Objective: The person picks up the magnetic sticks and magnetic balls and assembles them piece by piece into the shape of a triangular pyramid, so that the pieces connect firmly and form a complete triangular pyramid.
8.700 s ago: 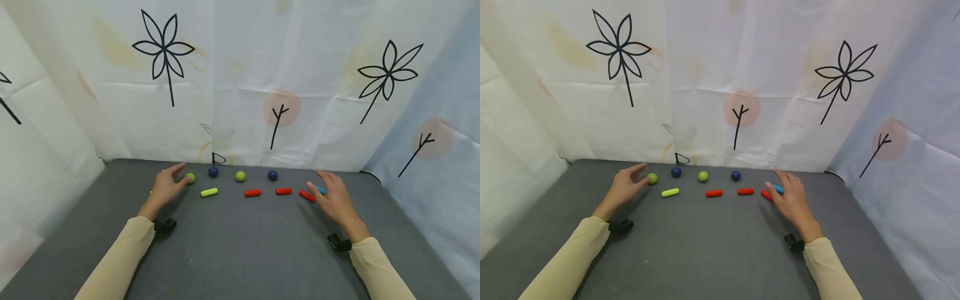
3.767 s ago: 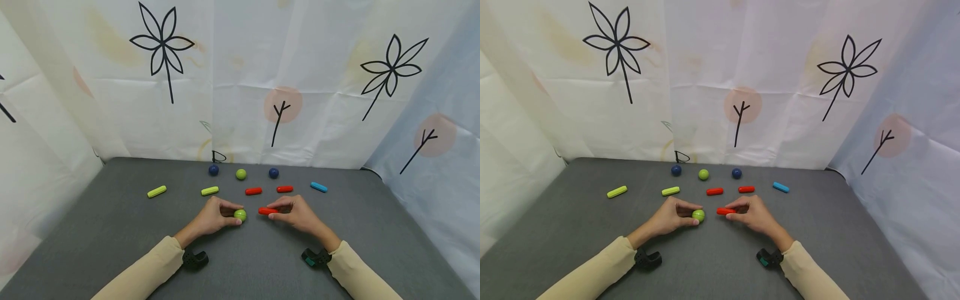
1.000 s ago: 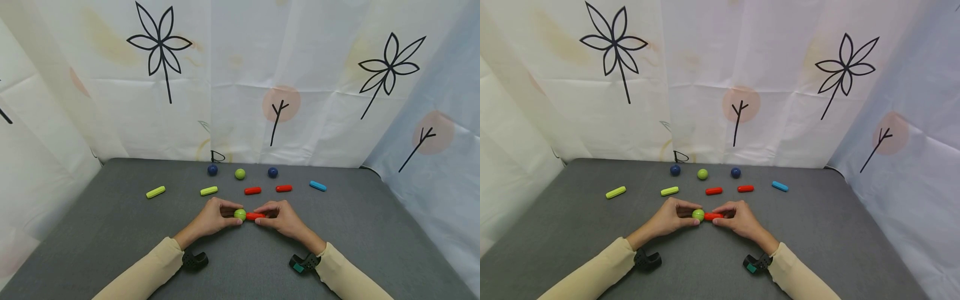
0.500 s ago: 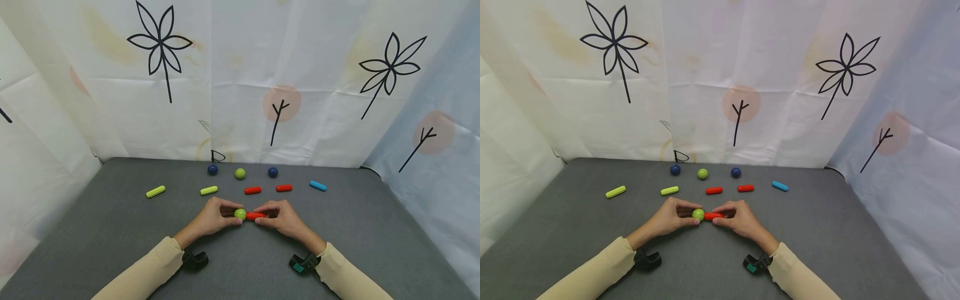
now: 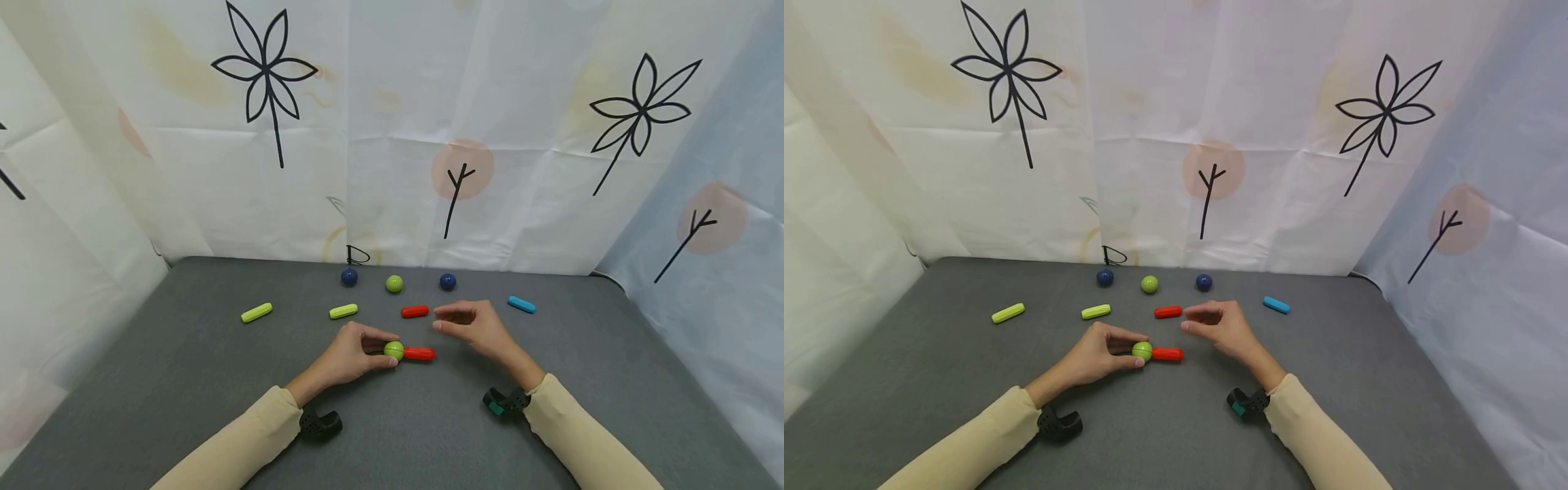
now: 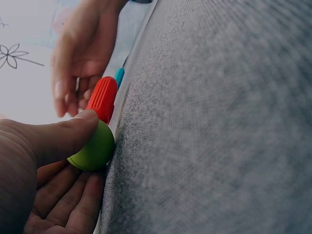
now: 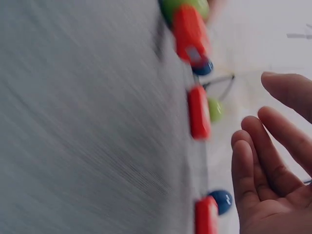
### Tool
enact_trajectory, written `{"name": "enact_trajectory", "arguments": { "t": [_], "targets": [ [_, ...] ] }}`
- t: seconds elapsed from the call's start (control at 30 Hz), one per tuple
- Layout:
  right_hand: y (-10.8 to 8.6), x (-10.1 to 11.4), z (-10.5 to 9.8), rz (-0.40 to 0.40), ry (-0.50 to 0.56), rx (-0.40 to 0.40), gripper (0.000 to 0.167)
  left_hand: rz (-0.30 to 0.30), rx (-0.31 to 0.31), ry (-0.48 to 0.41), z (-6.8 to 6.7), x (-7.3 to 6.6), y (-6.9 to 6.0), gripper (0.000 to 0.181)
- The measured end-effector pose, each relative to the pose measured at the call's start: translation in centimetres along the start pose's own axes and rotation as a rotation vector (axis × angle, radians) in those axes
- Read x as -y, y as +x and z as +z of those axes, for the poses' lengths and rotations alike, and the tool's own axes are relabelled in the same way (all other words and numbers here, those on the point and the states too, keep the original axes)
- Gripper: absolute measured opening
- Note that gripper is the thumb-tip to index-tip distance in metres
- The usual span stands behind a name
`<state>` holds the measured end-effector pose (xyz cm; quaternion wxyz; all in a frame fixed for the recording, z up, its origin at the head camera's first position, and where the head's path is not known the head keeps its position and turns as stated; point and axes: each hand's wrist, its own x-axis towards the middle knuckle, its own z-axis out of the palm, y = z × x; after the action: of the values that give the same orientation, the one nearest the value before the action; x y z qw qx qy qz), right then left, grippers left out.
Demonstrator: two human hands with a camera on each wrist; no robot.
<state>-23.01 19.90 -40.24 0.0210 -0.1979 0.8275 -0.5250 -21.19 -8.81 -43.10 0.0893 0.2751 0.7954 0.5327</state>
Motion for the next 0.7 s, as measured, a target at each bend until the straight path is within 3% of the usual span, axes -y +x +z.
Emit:
{"name": "enact_trajectory", "arguments": {
  "t": [0.17,0.33,0.53,0.7],
  "targets": [
    [2.5,0.2,-2.1,0.053,-0.026,-0.092,0.039,-0.010,0.000,-0.002,0.0,-0.1,0.0,0.040],
    [4.8,-0.4,-3.2,0.096,-0.122,-0.148,0.042,-0.014,0.002,-0.010,0.0,-0.1,-0.1,0.040],
    [6.6,-1.3,-3.4,0.203,-0.186,-0.151,0.048,-0.013,0.002,-0.016,0.0,-0.2,-0.1,0.040],
    [7.3,-2.1,-3.6,0.237,-0.197,-0.134,0.051,-0.014,0.003,-0.004,0.0,-0.2,-0.1,0.040]
  ]
}}
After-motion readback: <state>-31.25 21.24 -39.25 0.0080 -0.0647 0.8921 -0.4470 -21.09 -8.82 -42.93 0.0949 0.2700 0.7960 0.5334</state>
